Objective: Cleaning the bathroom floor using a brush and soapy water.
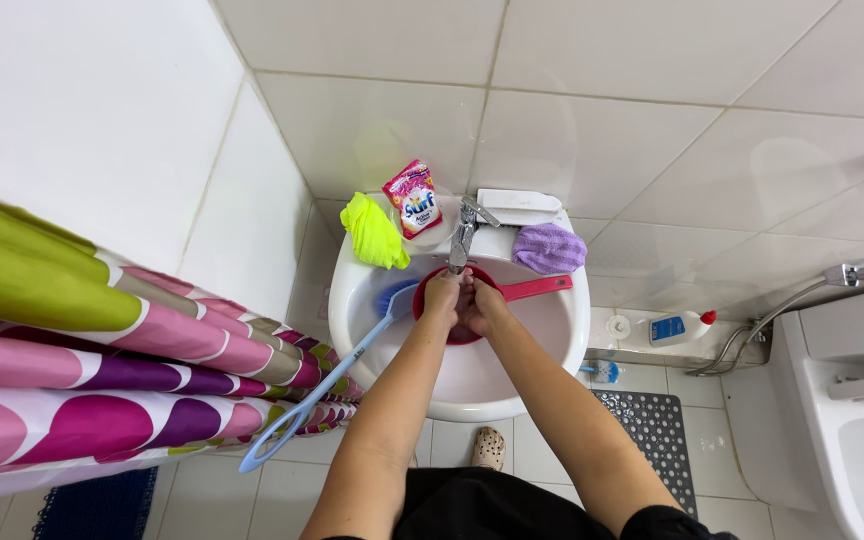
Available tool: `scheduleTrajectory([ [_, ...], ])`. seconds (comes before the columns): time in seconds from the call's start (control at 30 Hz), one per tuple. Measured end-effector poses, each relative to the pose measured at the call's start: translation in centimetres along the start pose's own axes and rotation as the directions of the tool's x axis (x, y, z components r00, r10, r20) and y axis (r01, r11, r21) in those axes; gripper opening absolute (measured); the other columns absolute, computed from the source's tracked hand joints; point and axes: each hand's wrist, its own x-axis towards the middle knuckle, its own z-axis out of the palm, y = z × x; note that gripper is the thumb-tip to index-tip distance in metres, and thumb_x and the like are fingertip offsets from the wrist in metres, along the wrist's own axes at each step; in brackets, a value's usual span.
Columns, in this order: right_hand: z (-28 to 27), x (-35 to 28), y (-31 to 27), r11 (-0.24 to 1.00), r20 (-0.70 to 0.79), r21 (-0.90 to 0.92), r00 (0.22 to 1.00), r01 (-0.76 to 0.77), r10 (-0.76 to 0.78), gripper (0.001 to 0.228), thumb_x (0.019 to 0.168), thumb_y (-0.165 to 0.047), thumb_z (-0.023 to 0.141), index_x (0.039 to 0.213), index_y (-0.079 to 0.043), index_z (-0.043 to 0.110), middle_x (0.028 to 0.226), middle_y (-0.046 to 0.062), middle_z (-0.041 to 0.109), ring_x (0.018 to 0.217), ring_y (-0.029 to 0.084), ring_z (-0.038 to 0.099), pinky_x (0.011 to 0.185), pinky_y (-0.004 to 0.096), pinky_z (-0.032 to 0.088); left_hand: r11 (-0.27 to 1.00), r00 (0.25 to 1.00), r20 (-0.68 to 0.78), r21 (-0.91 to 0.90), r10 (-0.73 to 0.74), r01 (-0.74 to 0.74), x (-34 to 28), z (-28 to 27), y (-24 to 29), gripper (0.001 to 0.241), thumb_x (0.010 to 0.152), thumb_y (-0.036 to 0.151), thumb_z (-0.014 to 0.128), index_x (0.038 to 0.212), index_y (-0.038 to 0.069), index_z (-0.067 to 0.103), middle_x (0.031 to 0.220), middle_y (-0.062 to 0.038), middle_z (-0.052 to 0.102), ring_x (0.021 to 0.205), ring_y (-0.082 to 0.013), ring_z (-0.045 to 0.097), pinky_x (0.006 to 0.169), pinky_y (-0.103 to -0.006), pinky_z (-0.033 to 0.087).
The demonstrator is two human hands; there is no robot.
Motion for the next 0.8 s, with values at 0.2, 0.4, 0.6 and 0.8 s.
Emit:
scheduleTrajectory([
  [0.2, 11.5, -11.4, 0.0, 0.981, -0.151, -0.112, 0.978, -0.160, 0.142, 0.038, 0.103, -0.036, 0.040, 0.103, -0.007, 0.065, 0.093, 0.014, 0.070, 0.084, 0.031, 0.067, 0.081, 0.049, 0.055, 0.950, 0.988, -0.120, 0.306, 0.097, -0.056, -2.1, 1.1, 0.1, 0.042, 0.099, 0.039, 0.067, 0.075, 0.006, 0.057, 0.065, -0.004, 0.053, 0.057, -0.0185, 0.046, 0.050, -0.0350, 0.033],
  [0.4, 6.3, -3.7, 0.7, 0.999, -0.011, -0.033, 1.000, -0.005, 0.005, 0.030, 0.105, -0.036, 0.046, 0.106, -0.011, 0.063, 0.099, 0.011, 0.070, 0.092, 0.028, 0.067, 0.087, 0.047, 0.056, 0.812, 0.950, 0.079, 0.501, 0.302, -0.300, -7.6, 2.6, 4.9, 0.023, 0.098, 0.017, 0.058, 0.089, 0.001, 0.072, 0.083, -0.005, 0.073, 0.078, -0.0156, 0.067, 0.073, -0.0297, 0.050],
  [0.6, -1.1, 4.7, -1.2, 0.939, 0.075, -0.338, 0.996, 0.070, -0.047, 0.021, 0.104, -0.012, 0.053, 0.114, -0.006, 0.070, 0.098, 0.008, 0.074, 0.086, 0.022, 0.068, 0.075, 0.039, 0.053, 0.804, 0.943, 0.095, 0.499, 0.320, -0.323, -10.1, 0.9, 7.6, 0.022, 0.098, 0.011, 0.062, 0.113, -0.001, 0.074, 0.096, -0.007, 0.076, 0.086, -0.0147, 0.069, 0.079, -0.0276, 0.053],
  [0.8, 1.8, -0.1, -1.5, -0.266, 0.251, -0.949, 0.920, 0.171, -0.300, 0.026, 0.087, -0.014, 0.066, 0.109, -0.005, 0.077, 0.105, 0.016, 0.076, 0.093, 0.031, 0.074, 0.084, 0.042, 0.057, 0.787, 0.930, 0.062, 0.514, 0.363, -0.342, -10.8, 0.3, 9.3, 0.026, 0.099, 0.014, 0.063, 0.119, 0.001, 0.073, 0.103, -0.006, 0.077, 0.090, -0.0123, 0.070, 0.081, -0.0260, 0.055],
])
